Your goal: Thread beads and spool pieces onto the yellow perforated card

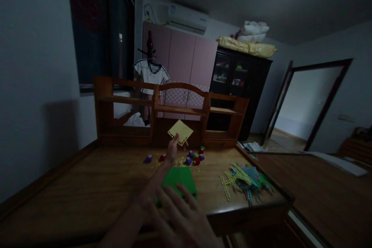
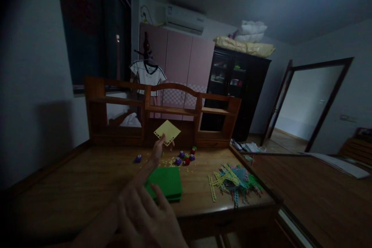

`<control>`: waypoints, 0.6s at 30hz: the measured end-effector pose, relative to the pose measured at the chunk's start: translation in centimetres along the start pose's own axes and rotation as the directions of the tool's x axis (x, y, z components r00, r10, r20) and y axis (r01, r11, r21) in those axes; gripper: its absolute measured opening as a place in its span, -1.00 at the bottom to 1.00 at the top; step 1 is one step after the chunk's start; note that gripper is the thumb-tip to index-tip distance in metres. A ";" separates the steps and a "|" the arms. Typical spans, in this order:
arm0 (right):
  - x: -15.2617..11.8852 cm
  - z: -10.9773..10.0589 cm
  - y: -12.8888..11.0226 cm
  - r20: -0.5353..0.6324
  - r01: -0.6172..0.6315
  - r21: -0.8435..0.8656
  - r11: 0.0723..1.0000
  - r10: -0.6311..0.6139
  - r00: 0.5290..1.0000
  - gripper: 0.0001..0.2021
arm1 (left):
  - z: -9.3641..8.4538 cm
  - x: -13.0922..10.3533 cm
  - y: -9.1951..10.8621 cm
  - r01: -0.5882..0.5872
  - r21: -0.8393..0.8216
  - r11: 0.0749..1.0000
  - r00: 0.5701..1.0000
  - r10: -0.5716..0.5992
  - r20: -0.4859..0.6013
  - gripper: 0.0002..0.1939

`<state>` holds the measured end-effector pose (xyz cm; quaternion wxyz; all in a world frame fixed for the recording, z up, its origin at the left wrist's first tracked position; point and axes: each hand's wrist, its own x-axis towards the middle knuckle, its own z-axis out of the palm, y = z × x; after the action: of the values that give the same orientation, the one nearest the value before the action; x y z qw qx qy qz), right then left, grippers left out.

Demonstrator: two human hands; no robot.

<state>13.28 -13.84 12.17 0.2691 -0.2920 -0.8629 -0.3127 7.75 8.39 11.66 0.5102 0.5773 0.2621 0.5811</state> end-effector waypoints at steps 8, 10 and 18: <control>3.9 5.6 -3.6 0.070 0.415 0.107 0.904 -0.423 0.903 -0.78 | 3.0 -3.8 4.3 -0.083 -0.058 0.995 0.995 0.086 0.059 -0.34; 4.3 5.9 -3.7 0.078 0.405 0.117 0.907 -0.415 0.906 -0.79 | 2.3 -4.5 4.1 -0.092 -0.055 0.994 0.993 0.096 0.071 -0.38; 4.5 7.8 -1.7 0.087 0.354 0.133 0.926 -0.367 0.926 -0.79 | -0.2 -5.4 1.3 0.135 0.014 0.991 0.986 -0.135 0.102 -0.37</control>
<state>6.87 -8.01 9.27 0.1753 -0.1289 -0.9319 -0.2901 6.19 3.12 10.60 0.5593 0.5890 0.2760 0.5139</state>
